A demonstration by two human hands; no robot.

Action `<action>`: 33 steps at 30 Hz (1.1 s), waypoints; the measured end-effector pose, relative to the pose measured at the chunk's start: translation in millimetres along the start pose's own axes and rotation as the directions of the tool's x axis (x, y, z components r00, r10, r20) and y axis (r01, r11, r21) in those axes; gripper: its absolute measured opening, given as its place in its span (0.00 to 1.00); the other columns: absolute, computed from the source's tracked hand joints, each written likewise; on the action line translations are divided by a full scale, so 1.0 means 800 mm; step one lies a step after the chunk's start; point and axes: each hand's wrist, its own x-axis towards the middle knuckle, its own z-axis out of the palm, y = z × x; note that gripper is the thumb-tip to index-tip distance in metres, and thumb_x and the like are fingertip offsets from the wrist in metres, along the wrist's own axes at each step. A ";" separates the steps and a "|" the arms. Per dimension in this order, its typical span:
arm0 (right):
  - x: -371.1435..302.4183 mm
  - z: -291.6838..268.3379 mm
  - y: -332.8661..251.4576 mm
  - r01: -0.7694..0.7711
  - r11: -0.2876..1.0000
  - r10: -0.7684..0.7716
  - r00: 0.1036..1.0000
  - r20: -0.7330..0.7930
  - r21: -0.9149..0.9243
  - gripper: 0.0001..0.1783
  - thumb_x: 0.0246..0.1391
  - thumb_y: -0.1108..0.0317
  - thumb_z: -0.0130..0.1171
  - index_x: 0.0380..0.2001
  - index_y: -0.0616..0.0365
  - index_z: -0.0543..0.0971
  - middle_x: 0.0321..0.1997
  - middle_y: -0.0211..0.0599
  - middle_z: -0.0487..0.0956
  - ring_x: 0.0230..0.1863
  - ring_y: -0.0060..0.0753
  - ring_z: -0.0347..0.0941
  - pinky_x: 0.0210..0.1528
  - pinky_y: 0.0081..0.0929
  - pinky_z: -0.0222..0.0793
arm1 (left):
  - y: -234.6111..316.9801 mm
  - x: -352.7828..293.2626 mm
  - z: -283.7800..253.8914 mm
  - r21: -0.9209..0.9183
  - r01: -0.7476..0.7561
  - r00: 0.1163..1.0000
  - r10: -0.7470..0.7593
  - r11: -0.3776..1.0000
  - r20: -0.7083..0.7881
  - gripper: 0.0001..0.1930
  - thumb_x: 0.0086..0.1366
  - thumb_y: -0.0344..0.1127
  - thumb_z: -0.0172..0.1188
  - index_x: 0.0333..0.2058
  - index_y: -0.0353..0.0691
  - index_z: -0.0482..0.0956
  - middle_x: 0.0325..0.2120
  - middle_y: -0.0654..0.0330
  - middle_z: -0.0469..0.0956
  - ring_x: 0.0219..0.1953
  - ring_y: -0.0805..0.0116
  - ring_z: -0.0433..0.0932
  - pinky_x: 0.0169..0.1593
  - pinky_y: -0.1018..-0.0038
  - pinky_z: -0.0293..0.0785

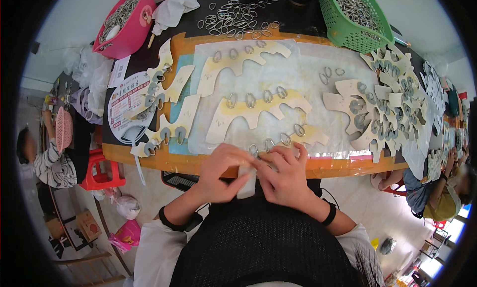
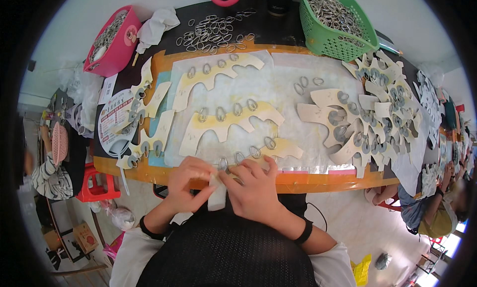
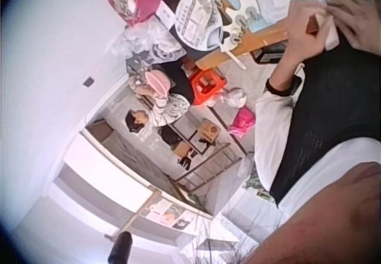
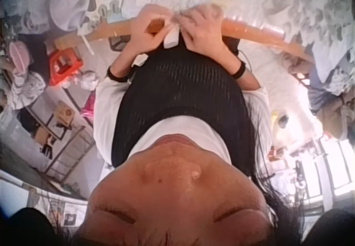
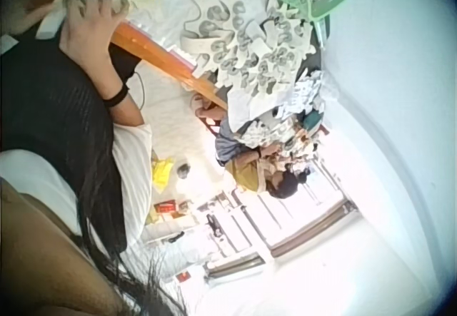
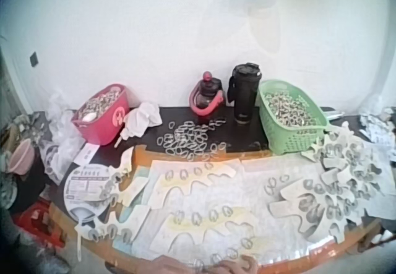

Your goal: Manually attaching metal eyelets or components to shoe upper leather pieces at a workstation.

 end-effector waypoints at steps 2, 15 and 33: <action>0.000 0.003 -0.003 0.007 0.999 -0.008 1.000 -0.003 -0.043 0.22 0.39 0.68 0.62 0.43 0.45 0.79 0.40 0.28 0.75 0.49 0.36 0.69 0.56 0.59 0.51 | 0.011 -0.002 -0.009 -0.059 -0.060 0.998 0.060 0.996 0.009 0.19 0.50 0.21 0.65 0.42 0.37 0.73 0.39 0.54 0.79 0.40 0.58 0.76 0.43 0.67 0.72; -0.002 -0.001 0.003 -0.038 0.999 0.037 0.999 0.016 0.038 0.21 0.44 0.72 0.62 0.45 0.55 0.76 0.39 0.27 0.78 0.48 0.37 0.72 0.60 0.61 0.47 | -0.032 0.022 -0.020 0.299 -0.157 0.935 0.044 0.941 0.353 0.15 0.58 0.24 0.60 0.45 0.34 0.73 0.35 0.53 0.78 0.37 0.53 0.77 0.38 0.65 0.75; -0.007 0.002 0.010 -0.041 0.998 0.040 0.999 0.003 0.047 0.24 0.41 0.69 0.63 0.47 0.53 0.77 0.38 0.28 0.76 0.48 0.34 0.71 0.61 0.60 0.46 | -0.029 0.042 -0.016 0.243 -0.124 0.881 -0.005 0.962 0.473 0.20 0.54 0.21 0.62 0.47 0.36 0.72 0.35 0.54 0.77 0.39 0.53 0.76 0.42 0.64 0.73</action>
